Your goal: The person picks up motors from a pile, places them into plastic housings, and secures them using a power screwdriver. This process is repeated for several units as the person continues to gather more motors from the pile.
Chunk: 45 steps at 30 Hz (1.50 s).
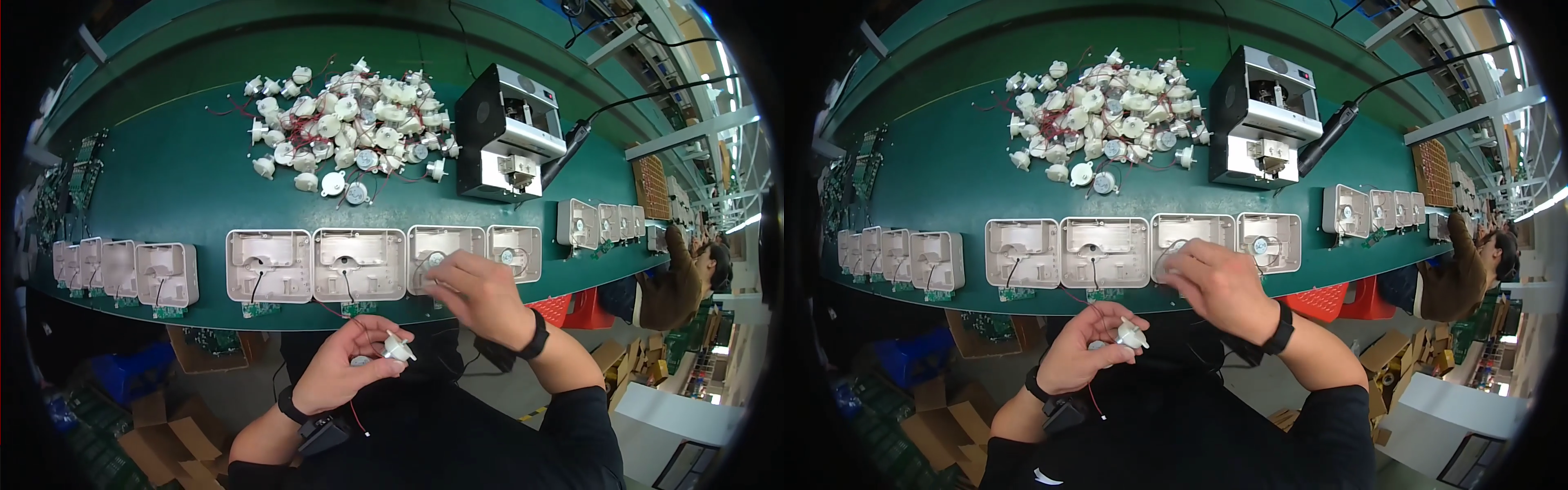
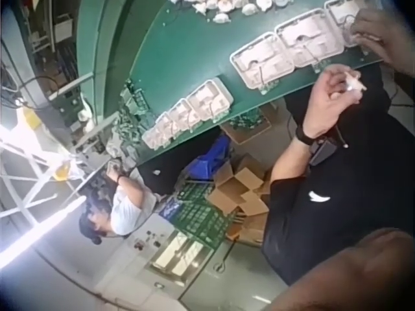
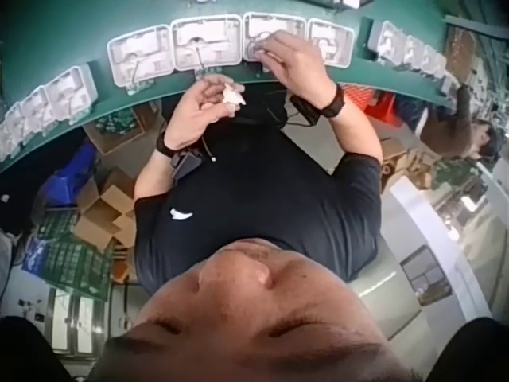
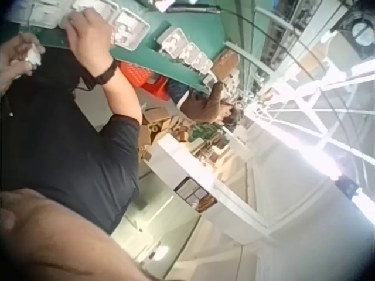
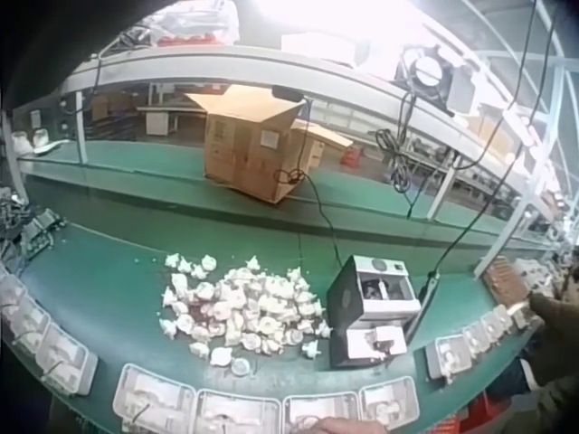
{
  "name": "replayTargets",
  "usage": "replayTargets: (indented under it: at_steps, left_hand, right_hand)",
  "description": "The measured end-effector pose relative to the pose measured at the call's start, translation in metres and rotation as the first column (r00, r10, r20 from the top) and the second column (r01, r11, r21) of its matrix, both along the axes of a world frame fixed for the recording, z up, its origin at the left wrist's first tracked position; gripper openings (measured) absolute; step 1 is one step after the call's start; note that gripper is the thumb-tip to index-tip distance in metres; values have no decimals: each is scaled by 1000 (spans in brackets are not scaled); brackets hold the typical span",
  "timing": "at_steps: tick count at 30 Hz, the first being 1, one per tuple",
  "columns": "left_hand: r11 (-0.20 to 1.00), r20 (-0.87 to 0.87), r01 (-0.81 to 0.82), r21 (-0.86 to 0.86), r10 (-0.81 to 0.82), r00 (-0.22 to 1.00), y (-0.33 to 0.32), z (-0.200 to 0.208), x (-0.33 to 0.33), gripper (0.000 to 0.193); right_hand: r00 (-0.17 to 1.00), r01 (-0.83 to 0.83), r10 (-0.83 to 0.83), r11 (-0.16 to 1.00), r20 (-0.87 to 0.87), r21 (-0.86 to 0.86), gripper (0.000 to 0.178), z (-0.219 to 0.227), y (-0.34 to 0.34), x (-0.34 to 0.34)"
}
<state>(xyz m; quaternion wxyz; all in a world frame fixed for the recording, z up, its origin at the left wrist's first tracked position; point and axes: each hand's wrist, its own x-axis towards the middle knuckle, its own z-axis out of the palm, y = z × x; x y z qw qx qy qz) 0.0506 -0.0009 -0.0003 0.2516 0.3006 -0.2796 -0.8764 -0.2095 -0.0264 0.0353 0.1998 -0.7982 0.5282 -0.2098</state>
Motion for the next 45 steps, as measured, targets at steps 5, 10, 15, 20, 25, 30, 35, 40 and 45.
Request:
replayTargets:
  at_steps: [5, 10, 15, 20, 25, 30, 35, 40, 45]
  left_hand:
    - [960, 196, 12, -279, 44, 980, 5, 2, -3, 47]
    - [860, 474, 95, -501, 182, 861, 1, 17, -1, 49]
    - [665, 511, 206, -717, 302, 805, 1, 13, 9, 52]
    - [858, 430, 117, -500, 129, 893, 3, 17, 32, 46]
    - [948, 356, -24, -317, 142, 923, 3, 13, 44, 37]
    - [981, 181, -191, -18, 192, 965, 9, 5, 58, 31]
    - [773, 89, -275, 571, 275, 957, 37, -51, 95, 33]
    - [774, 109, -378, 509, 377, 920, 50, -40, 106, 37]
    - [819, -23, -364, 443, 417, 909, 46, -31, 111, 46]
  right_hand:
    - [933, -191, 115, 962, 340, 196, 26, 29, 3, 32]
    - [951, -251, 171, 912, 256, 323, 27, 33, 7, 51]
    - [937, -240, 104, 885, 333, 399, 23, 28, 6, 63]
    - [913, -243, 198, 966, 358, 87, 23, 24, 12, 70]
    - [924, -287, 278, 958, 261, -2, 28, 33, 11, 85]
    - [929, -343, 346, 938, 130, -45, 28, 30, -10, 91]
    - [944, -327, 324, 944, -67, -39, 26, 7, -40, 92]
    - [880, -397, 393, 917, -265, 41, 26, -12, -52, 95]
    - [867, -443, 403, 893, -293, -83, 21, -16, -49, 99]
